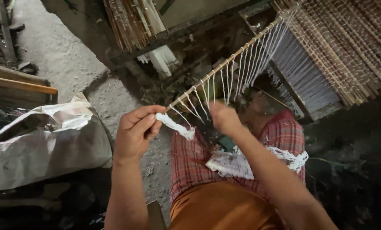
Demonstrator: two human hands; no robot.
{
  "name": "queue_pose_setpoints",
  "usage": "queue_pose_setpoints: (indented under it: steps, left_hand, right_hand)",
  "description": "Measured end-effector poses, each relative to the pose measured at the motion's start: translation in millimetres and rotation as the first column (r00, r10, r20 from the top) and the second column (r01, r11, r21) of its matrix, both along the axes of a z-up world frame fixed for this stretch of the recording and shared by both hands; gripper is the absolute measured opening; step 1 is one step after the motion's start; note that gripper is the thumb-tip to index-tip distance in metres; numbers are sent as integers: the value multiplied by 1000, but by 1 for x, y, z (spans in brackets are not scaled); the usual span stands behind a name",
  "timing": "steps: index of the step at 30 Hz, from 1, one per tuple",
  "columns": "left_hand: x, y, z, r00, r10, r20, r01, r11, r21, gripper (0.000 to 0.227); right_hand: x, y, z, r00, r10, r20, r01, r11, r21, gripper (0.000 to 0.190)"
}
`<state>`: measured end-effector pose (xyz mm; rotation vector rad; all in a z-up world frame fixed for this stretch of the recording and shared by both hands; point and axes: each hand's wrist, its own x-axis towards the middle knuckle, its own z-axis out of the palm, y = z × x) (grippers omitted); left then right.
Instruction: The person sits on the floor and wraps white cord around a thin wooden stick using both hands. They periodically use scissors to cut the cord and continue wrapping it around the stick.
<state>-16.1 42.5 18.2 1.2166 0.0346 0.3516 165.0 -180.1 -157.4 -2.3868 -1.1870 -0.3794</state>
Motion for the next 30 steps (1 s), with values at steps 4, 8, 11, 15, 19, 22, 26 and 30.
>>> queue_pose_setpoints:
  steps: [4, 8, 11, 15, 19, 22, 26, 30]
  left_hand:
    - [-7, 10, 7, 1000, 26, 5, -26, 1000, 12, 30]
    - [-15, 21, 19, 1000, 4, 20, -6, 997, 78, 30]
    - [-22, 24, 28, 999, 34, 28, -37, 989, 144, 29]
    - [-33, 27, 34, 972, 224, -65, -207, 957, 202, 22]
    - [-47, 42, 26, 980, 199, 8, -198, 971, 136, 25]
    - [-63, 70, 4, 976, 216, -13, -214, 971, 103, 24]
    - [-75, 90, -13, 984, 180, -15, -156, 890, 428, 28]
    - [-71, 68, 9, 988, 152, 26, -153, 986, 68, 26]
  right_hand:
    - [-20, -28, -69, 976, 37, -216, -90, 967, -239, 29]
    - [-16, -52, -60, 904, 58, -424, -275, 837, -473, 23]
    - [19, -60, 4, 903, -93, -420, -179, 807, -563, 23]
    - [81, -85, 110, 967, -239, -90, 211, 947, -243, 10]
    - [102, -96, 239, 941, -79, 329, -25, 954, 299, 10]
    - [122, -103, 278, 907, -17, 420, -62, 983, 174, 23]
    - [131, -104, 286, 945, 62, 321, -70, 997, 16, 30]
    - [126, -105, 282, 941, 70, 332, -57, 997, -50, 33]
